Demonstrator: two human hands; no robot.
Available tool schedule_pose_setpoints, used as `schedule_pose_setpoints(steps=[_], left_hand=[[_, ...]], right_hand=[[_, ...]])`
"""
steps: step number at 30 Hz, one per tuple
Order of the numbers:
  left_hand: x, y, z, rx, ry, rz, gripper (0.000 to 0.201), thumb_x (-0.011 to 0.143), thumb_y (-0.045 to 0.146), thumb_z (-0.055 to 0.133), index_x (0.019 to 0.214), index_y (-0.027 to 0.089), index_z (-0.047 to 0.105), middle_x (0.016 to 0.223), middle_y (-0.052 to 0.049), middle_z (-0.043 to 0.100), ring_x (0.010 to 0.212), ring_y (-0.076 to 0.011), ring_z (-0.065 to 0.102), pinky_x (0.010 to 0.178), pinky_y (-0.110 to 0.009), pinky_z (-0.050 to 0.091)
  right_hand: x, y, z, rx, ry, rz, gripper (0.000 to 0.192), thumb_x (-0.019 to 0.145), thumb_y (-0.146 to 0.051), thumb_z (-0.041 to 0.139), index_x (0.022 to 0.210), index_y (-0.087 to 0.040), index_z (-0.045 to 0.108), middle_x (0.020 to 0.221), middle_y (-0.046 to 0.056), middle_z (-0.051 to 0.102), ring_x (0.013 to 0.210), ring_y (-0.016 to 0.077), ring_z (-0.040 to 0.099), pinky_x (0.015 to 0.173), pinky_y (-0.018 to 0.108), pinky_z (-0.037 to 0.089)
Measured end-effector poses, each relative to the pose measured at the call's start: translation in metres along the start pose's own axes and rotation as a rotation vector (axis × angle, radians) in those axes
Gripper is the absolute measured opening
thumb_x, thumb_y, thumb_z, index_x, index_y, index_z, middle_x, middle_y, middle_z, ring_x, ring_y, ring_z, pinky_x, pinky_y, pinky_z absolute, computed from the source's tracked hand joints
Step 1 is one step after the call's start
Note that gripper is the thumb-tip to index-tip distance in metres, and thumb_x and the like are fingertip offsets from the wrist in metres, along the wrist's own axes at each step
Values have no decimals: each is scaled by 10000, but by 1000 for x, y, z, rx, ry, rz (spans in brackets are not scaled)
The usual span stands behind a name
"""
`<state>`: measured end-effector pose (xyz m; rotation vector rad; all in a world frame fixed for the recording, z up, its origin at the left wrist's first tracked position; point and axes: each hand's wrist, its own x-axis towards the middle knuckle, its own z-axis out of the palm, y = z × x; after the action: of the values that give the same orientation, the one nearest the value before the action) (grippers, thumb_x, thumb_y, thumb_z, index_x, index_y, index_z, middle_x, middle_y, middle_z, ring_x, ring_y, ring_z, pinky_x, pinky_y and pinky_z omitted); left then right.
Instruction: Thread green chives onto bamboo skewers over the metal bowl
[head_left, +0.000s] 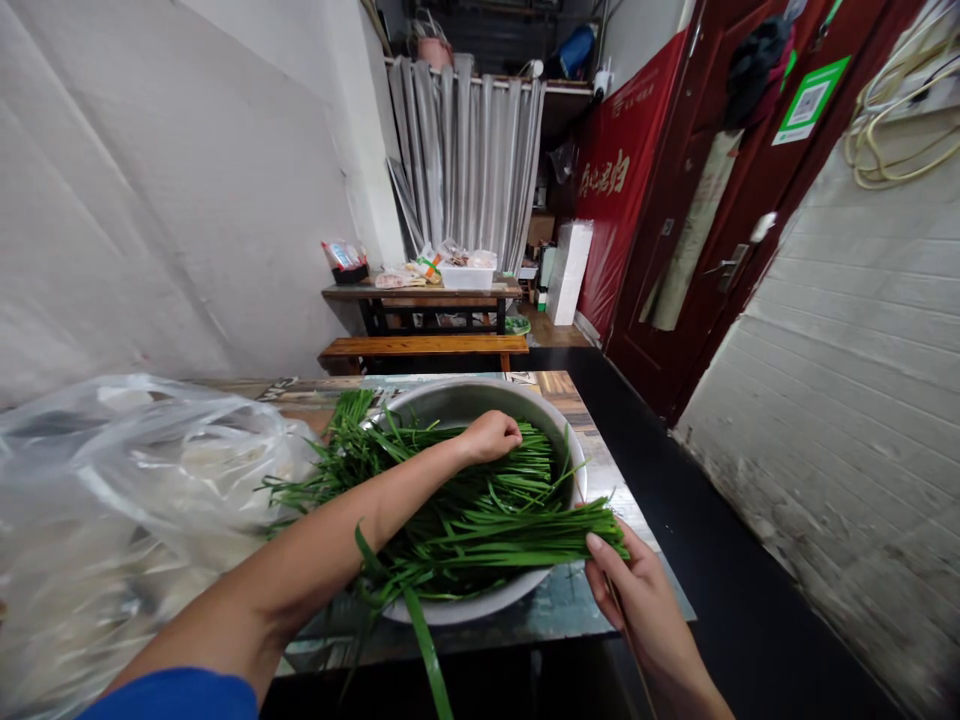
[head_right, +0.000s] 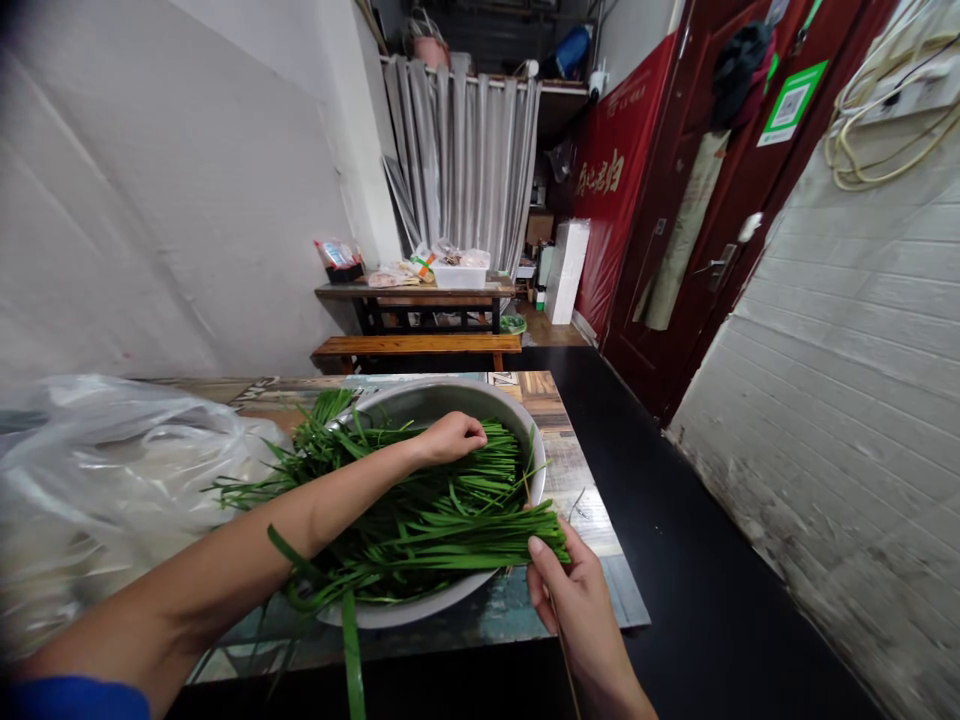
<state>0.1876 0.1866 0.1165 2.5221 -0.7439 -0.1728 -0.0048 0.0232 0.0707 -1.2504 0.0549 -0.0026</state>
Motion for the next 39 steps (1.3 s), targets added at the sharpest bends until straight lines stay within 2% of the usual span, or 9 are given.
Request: schedule_pose_setpoints(steps=[5,10,14,18,25,39], left_hand=[[-7,14,-1,-140,45,36,266,811,248,370,859,114,595,639,-21,631,471,-97,526,505,-196,379],[-26,41,3,-215,46,220,261,808,241,414,919,134,624,659,-10,637,572,-96,539,586,-188,399],[-35,54,9,-311,12,209,283,804,234,422,962,130,633,708,-20,651,550,-86,525,574,-190,402],[-36,54,12,-399,1,174,282,790,236,434,956,119,631,758,-35,657,499,-78,503,503,-187,391],[-35,52,14,-432,25,166,282,770,228,443,934,111,641,742,-35,658,501,-80,524,521,-187,417],[-37,52,17,-348,64,157,290,748,217,460,942,141,662,776,-23,677,589,-101,566,600,-195,437]], right_hand=[[4,-4,1,-9,-12,-29,309,828,-352,539,1074,-169,497,428,-90,412,304,11,205,295,136,121],[16,-6,2,21,6,-44,222,815,-352,555,933,-168,520,429,-89,424,290,4,209,286,136,113],[23,-5,2,68,34,-29,207,802,-365,565,847,-173,503,417,-93,424,278,-2,190,280,133,91],[23,-3,2,82,38,-24,212,800,-372,568,828,-175,493,415,-98,412,280,-2,184,276,126,99],[22,-3,1,76,45,-15,228,793,-375,578,848,-172,489,416,-102,403,290,4,175,273,117,111],[19,-6,2,88,51,-6,256,786,-392,581,893,-172,503,406,-106,390,290,7,158,276,117,103]])
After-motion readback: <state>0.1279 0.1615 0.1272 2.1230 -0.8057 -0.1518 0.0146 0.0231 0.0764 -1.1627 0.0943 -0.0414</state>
